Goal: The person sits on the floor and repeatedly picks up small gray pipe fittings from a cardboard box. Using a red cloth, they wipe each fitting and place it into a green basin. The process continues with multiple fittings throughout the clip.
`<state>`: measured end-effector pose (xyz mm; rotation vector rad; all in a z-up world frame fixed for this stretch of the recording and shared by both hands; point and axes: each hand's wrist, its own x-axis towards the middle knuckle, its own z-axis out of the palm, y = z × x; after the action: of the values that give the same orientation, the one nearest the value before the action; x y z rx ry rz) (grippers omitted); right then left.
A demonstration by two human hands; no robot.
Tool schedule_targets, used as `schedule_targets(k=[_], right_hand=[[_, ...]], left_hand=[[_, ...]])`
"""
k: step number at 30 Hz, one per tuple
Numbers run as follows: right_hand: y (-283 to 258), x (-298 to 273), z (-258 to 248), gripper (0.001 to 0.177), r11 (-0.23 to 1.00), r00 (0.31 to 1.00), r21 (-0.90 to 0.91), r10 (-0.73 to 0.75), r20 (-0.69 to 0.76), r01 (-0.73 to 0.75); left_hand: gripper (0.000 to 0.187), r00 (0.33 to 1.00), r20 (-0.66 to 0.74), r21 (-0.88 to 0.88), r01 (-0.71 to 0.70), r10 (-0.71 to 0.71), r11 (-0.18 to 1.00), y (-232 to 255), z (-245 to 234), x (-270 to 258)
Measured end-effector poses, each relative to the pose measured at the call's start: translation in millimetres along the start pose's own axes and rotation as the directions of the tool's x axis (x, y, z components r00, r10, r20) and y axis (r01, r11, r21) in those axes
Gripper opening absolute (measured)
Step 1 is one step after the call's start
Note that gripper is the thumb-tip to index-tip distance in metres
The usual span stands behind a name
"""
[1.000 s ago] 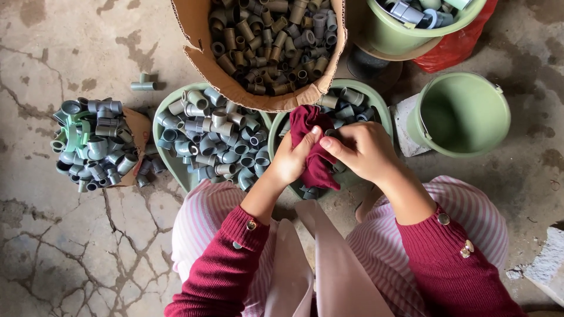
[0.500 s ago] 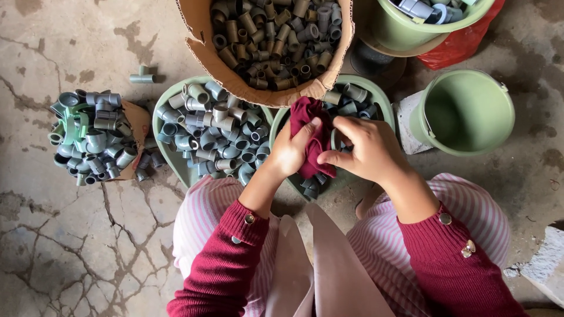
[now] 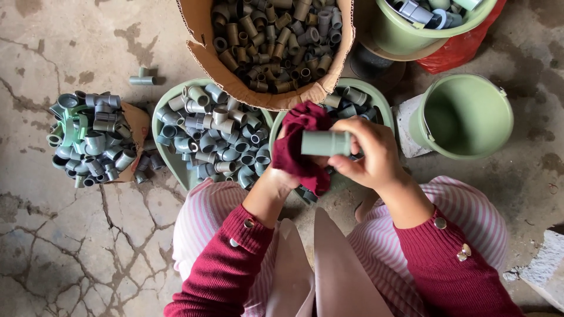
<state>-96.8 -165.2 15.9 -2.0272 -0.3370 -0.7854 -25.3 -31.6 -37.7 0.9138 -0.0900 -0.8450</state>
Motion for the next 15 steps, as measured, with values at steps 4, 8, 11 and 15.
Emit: schedule_targets(k=[4,8,11,15], right_hand=[[-8,6,-9,0.042,0.999,1.000,-0.036,0.018,-0.023,-0.019],[-25,14,-11,0.035,0.994,0.992,0.016,0.109,0.063,-0.111],[-24,10,-12,0.032,0.982,0.977,0.079,0.159,0.144,-0.171],[-38,21,-23,0.036,0.989,0.960,0.040,0.131,0.248,-0.145]], left_hand=[[0.015,0.997,0.061,0.011,-0.047,0.046,0.999,1,-10,-1],[0.007,0.982,0.160,0.122,-0.116,0.096,0.986,21,-4,-8],[0.010,0.973,0.202,0.314,-0.168,0.107,0.934,13,-24,-3],[0.035,0.938,0.284,0.480,-0.320,0.200,0.817,36,-9,-5]])
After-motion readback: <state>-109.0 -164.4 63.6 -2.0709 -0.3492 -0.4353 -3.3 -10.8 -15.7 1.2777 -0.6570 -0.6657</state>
